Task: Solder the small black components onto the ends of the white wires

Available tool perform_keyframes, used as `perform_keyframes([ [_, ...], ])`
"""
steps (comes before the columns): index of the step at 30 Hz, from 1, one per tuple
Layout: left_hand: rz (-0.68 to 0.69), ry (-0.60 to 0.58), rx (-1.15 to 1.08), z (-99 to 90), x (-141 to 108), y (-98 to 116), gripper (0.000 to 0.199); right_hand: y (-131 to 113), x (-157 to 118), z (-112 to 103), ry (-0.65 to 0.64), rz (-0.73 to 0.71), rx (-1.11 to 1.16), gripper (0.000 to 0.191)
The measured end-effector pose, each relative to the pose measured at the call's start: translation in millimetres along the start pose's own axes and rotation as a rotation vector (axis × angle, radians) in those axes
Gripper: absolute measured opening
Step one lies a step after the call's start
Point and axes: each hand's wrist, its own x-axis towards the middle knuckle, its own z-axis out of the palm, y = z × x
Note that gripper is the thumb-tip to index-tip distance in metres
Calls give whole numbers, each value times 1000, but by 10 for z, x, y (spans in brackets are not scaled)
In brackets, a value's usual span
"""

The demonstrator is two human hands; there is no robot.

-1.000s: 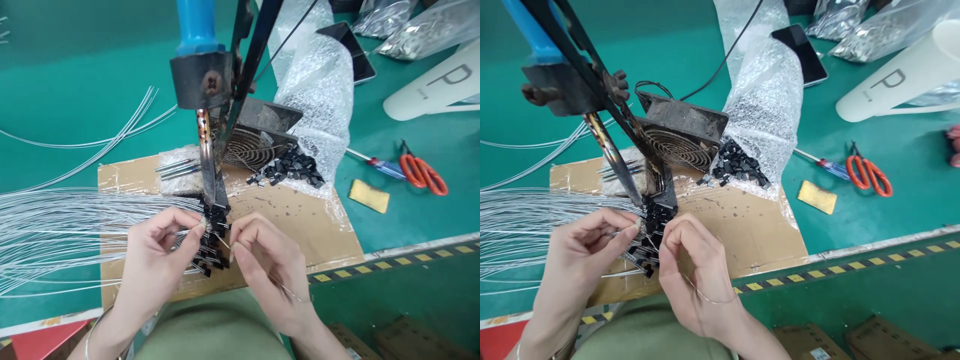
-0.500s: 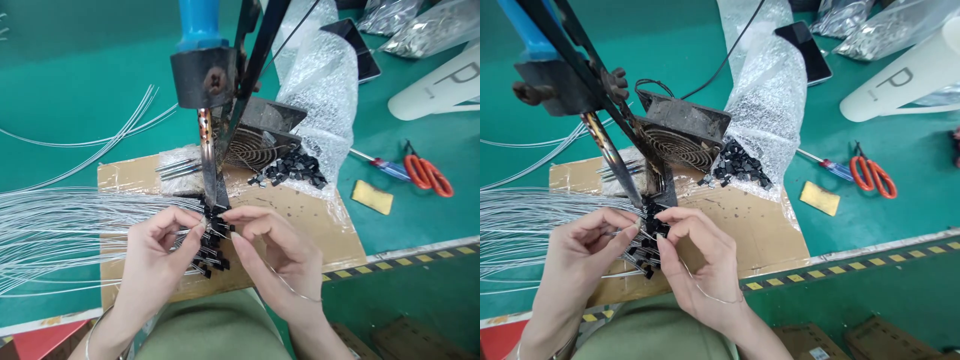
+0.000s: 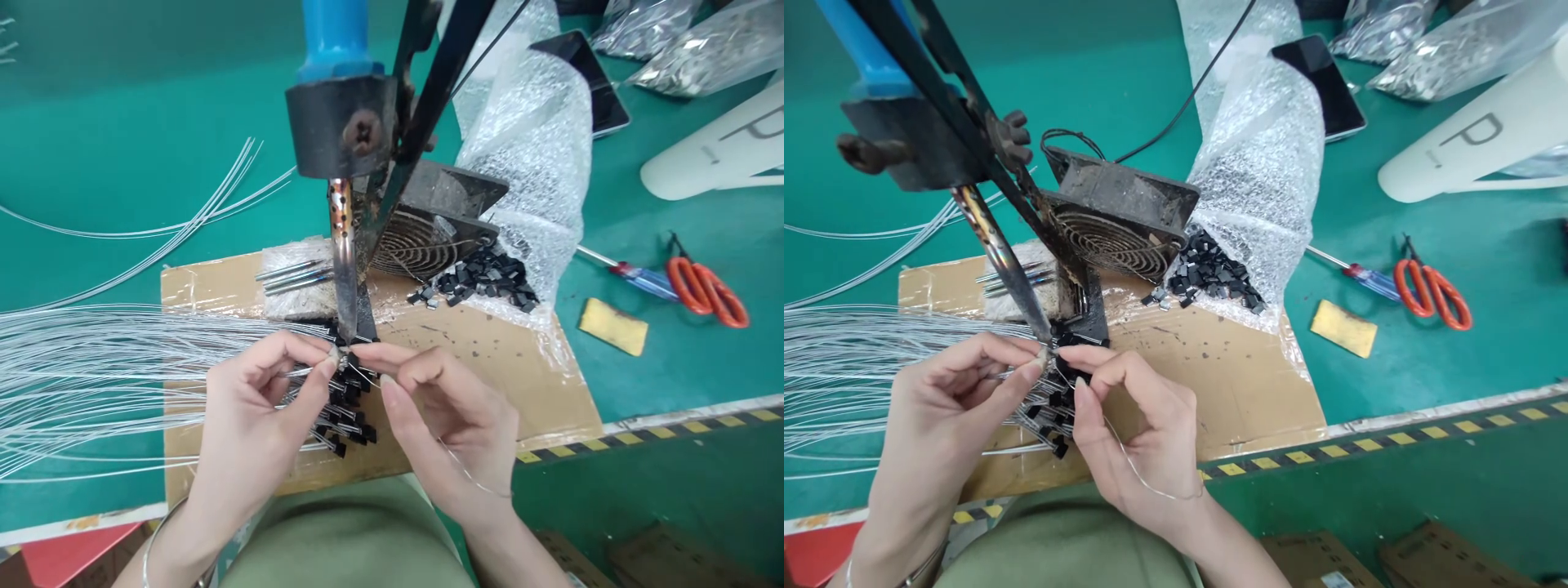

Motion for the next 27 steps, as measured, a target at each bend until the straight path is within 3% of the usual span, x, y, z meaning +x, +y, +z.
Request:
perform_keyframes([
  [10,-9,38,-16,54,58,49,15,18,36,59,62,7,100,21],
  [27,7,39,16,57,125,126,16,-40,115,43,76,10,79,21],
])
